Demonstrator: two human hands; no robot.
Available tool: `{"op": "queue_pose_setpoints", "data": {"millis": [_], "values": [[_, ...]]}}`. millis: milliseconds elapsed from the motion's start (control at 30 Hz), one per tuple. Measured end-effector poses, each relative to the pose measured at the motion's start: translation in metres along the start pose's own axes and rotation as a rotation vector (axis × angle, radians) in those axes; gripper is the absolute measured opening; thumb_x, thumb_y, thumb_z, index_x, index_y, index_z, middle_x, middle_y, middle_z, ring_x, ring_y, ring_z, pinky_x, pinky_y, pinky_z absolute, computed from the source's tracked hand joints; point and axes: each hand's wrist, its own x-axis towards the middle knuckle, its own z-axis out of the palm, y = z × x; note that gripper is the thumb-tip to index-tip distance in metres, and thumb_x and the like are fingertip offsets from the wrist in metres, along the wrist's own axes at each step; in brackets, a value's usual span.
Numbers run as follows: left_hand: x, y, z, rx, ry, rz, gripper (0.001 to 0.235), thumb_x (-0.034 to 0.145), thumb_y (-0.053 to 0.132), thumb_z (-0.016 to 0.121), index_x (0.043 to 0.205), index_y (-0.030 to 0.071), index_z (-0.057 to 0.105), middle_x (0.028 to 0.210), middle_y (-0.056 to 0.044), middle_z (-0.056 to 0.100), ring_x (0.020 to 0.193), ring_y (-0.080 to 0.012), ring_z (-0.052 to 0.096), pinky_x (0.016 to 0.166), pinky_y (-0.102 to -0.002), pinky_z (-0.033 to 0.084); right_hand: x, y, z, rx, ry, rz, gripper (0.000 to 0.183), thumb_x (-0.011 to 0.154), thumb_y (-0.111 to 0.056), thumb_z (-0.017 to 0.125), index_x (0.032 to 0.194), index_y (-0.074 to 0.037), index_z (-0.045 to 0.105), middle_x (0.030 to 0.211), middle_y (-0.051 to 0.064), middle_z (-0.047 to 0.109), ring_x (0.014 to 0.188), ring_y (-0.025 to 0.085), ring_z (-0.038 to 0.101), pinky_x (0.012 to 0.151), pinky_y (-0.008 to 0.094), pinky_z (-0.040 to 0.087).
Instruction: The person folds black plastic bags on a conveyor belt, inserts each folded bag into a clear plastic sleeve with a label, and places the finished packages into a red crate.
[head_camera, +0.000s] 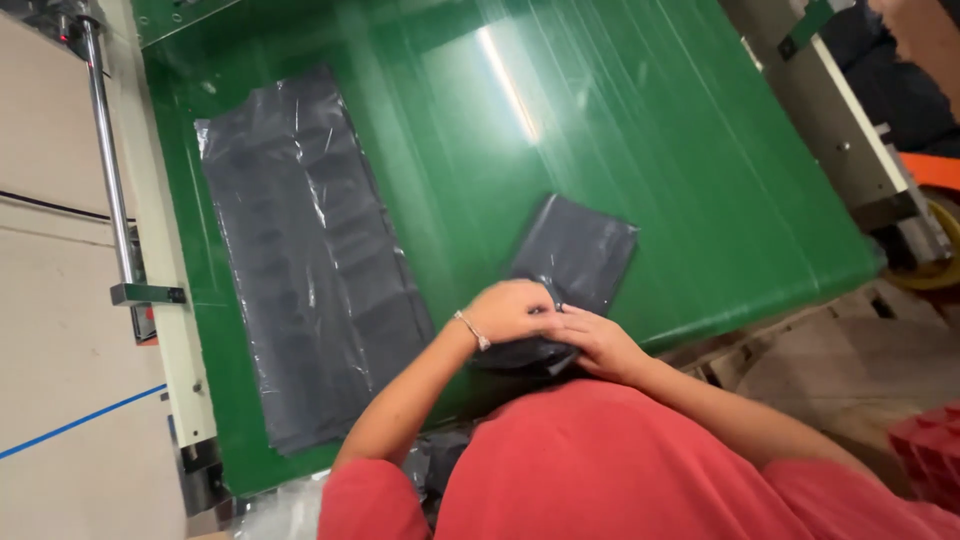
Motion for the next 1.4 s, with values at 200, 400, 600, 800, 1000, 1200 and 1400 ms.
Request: {"op": "queue_pose_setpoints", "data": {"millis": [200,400,600,800,1000,1200,1400], "values": [[-0.003,-0.086,-0.014,-1.088,0.017,-0.231,0.092,0.094,0.08,0.014,0.106,0.01,0.072,0.128,-0.005,0.068,0.119,-0.0152,0.06,0.107,-0.028,0.043,-0.036,0.04,0.0,0.517,0.235,0.959,0.017,0.095,-0.021,0.067,0.098,-0.007,0.077,0.087,0.007,0.074,0.081,0.017,0.065,0.078,0.044,0.057],[0.031,-0.069,0.028,-0.126,0.495,-0.477,0.029,0.096,0.048,0.061,0.099,0.02,0.062,0.096,-0.002,0.064,0.095,-0.0263,0.069,0.085,-0.041,0.056,0.001,0.058,-0.02,1.172,0.766,1.262,0.031,0.106,-0.03,0.055,0.118,-0.002,0.055,0.109,0.022,0.066,0.096,0.036,0.071,0.089,0.056,0.057],[0.039,-0.053,0.044,-0.112,0.707,-0.602,0.031,0.087,0.046,0.067,0.095,0.023,0.048,0.108,0.0,0.054,0.082,-0.0364,0.07,0.079,-0.046,0.059,-0.002,0.055,-0.056,1.227,0.519,1.283,0.036,0.103,-0.034,0.053,0.127,-0.007,0.056,0.121,0.013,0.066,0.101,0.03,0.07,0.085,0.045,0.059],[-0.047,-0.019,0.013,0.079,1.019,-0.461,0.036,0.081,0.036,0.078,0.104,0.018,0.057,0.114,-0.002,0.057,0.106,-0.0268,0.062,0.086,-0.039,0.055,-0.009,0.016,-0.078,0.473,0.667,0.978,0.015,0.103,-0.006,0.055,0.115,0.001,0.06,0.091,0.017,0.063,0.076,0.026,0.069,0.066,0.034,0.06],[-0.191,-0.044,0.019,0.475,1.089,-0.841,0.041,0.084,0.043,0.074,0.111,0.015,0.06,0.126,-0.004,0.06,0.123,-0.027,0.055,0.097,-0.045,0.053,0.107,-0.091,0.021,1.042,0.045,0.962,0.045,0.097,-0.01,0.052,0.138,0.008,0.049,0.132,0.036,0.058,0.123,0.046,0.059,0.101,0.055,0.049],[-0.263,-0.016,0.046,0.272,0.773,-0.923,0.078,0.084,0.066,0.06,0.139,0.01,0.051,0.156,-0.012,0.039,0.149,-0.035,0.026,0.11,-0.067,0.033,0.161,-0.111,0.096,1.126,-0.042,1.255,0.06,0.098,-0.024,0.057,0.146,0.004,0.034,0.15,0.035,0.038,0.134,0.051,0.045,0.1,0.066,0.043],[-0.278,-0.014,0.047,0.319,0.679,-0.878,0.122,0.058,0.092,0.052,0.147,0.009,0.04,0.16,-0.016,0.03,0.152,-0.038,0.019,0.114,-0.065,0.03,0.179,-0.079,0.161,1.029,-0.138,1.34,0.05,0.1,-0.044,0.058,0.129,-0.007,0.041,0.109,0.012,0.058,0.096,0.038,0.07,0.079,0.056,0.056]]}}
